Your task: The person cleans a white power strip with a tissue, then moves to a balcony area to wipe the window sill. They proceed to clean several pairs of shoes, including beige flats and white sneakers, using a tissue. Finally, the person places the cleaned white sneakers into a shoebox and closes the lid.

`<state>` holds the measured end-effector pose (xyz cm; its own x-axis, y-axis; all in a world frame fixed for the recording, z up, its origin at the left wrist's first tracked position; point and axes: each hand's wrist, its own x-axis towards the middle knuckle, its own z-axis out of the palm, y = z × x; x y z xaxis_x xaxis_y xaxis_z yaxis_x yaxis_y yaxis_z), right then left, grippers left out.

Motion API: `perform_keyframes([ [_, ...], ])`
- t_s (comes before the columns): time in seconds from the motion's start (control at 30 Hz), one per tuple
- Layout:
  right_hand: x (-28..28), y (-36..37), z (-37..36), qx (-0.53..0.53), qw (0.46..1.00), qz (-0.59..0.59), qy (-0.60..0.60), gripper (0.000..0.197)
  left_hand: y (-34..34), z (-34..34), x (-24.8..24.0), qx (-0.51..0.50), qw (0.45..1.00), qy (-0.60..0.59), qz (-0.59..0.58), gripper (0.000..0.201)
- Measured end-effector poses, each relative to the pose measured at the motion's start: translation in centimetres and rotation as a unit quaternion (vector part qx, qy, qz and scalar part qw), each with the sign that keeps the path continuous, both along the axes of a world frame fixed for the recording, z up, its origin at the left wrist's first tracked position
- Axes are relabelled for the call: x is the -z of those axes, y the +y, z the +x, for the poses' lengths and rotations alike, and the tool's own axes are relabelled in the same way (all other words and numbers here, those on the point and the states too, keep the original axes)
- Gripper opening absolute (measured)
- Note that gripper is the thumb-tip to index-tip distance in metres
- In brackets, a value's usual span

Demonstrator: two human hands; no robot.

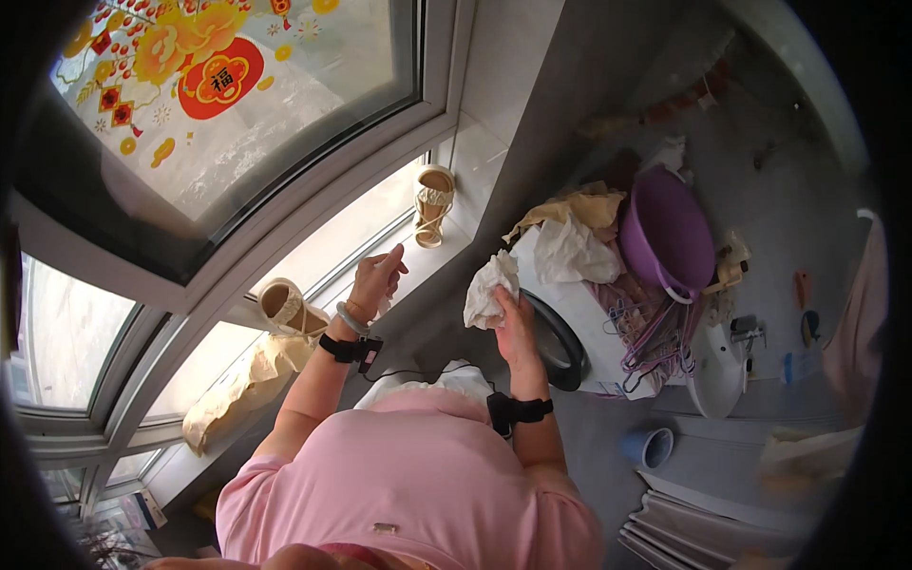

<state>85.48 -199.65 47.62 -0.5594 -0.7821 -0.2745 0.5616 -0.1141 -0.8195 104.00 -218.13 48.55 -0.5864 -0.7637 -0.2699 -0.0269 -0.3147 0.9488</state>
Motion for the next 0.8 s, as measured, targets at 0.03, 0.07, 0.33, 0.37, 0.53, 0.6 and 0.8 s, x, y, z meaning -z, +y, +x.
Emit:
perform_keyframes([
  [0.03, -0.3, 0.0, 0.0, 0.004, 1.0, 0.011, 0.0, 0.038, -0.6, -0.3, 0.3, 0.004, 1.0, 0.011, 0.012, 0.046],
  [0.07, -0.3, 0.0, -0.5, 0.015, 1.0, 0.02, 0.002, 0.039, -1.3, -0.9, 0.6, 0.011, 1.0, 0.006, 0.01, 0.045],
  [0.33, 0.1, -2.0, -4.0, 0.027, 0.999, -0.007, 0.03, 0.041, -5.8, -5.2, 2.3, 0.009, 0.997, 0.056, 0.05, 0.031],
  [0.37, -0.1, -2.5, -4.1, 0.021, 0.999, -0.007, 0.028, 0.041, -6.4, -5.5, 3.0, 0.005, 0.997, 0.058, 0.043, 0.029],
  [0.53, -0.8, -3.8, -5.5, 0.018, 0.999, -0.023, 0.034, 0.042, -8.5, -8.2, 5.7, -0.025, 0.998, 0.042, 0.039, 0.029],
  [0.6, -1.1, -3.7, -6.2, 0.025, 0.998, -0.023, 0.043, 0.041, -9.7, -9.5, 6.5, -0.033, 0.997, 0.009, 0.063, 0.034],
  [0.8, -1.5, -2.4, -8.4, 0.053, 0.996, -0.016, 0.072, 0.041, -12.5, -13.6, 8.8, -0.057, 0.984, -0.009, 0.166, 0.061],
])
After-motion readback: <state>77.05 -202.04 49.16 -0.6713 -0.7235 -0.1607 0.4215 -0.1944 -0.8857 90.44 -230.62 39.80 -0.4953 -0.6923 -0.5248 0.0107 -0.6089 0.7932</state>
